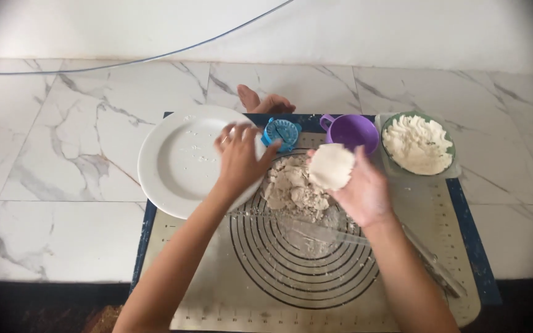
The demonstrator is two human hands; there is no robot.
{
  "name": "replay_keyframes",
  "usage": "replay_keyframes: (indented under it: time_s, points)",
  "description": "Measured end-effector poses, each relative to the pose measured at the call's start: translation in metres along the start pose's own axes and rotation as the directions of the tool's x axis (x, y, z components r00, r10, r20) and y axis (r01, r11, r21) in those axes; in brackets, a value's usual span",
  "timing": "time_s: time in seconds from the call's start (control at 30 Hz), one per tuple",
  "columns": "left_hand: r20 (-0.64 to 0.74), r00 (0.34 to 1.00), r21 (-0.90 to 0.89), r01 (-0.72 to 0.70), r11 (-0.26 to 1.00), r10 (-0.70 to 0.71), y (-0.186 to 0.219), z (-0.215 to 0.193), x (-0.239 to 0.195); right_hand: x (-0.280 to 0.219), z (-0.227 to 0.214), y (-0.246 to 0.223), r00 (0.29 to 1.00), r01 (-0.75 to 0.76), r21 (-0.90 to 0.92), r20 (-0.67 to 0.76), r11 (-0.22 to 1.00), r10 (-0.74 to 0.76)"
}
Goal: The person is using a blue plastic mold to shape pieces of white dough into small pastries or dumplings.
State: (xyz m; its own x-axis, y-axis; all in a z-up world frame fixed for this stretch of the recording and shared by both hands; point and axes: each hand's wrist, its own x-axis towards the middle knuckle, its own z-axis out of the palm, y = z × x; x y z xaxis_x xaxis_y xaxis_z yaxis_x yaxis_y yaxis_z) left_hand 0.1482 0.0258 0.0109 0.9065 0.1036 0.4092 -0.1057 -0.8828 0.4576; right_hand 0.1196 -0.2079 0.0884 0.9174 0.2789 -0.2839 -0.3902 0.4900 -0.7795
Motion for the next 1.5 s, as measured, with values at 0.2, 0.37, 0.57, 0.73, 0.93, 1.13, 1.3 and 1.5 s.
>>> replay_keyframes:
  time_s: [0.2,0.37,0.57,0.73,0.93,1.13,1.3,1.5]
  points:
    - [0.198,0.970,0.173,0.104,0.979,-0.138,0.007,0.053,0.053,-0.005,-0.007,-0.011,0.986,0.137,0.002,-0.096,0.991,-0.136]
    - [0.198,0.958,0.050,0.202,0.978,-0.208,-0.007,0.070,0.058,0.011,-0.027,0.007,0.973,0.170,-0.035,-0.150,0.985,-0.173]
    - [-0.104,0.971,-0.468,0.143,0.872,-0.215,0.058,-0.005,0.024,0.026,-0.045,0.027,0.953,0.218,-0.074,-0.199,0.973,-0.229]
    - [0.276,0.877,-0.862,0.407,0.302,-0.393,0.055,-0.031,-0.023,0.027,-0.037,0.027,0.960,0.157,-0.061,-0.226,0.986,-0.167]
    - [0.536,0.836,-0.817,0.549,0.174,-0.119,0.033,-0.020,-0.068,0.000,0.020,-0.026,0.981,0.081,-0.159,-0.163,0.984,-0.107]
    - [0.565,0.819,-0.814,0.534,-0.228,-0.100,0.040,-0.039,-0.078,-0.007,0.068,-0.026,0.991,0.127,-0.289,-0.006,0.949,-0.134]
    - [0.391,0.917,-0.873,0.398,-0.283,0.082,0.002,-0.001,-0.080,0.019,0.063,0.009,0.940,0.113,-0.573,0.327,0.811,0.100]
    - [0.506,0.858,-0.779,0.496,-0.384,0.082,-0.008,0.007,-0.082,0.015,0.072,0.021,0.920,0.281,-0.761,0.387,0.585,0.061]
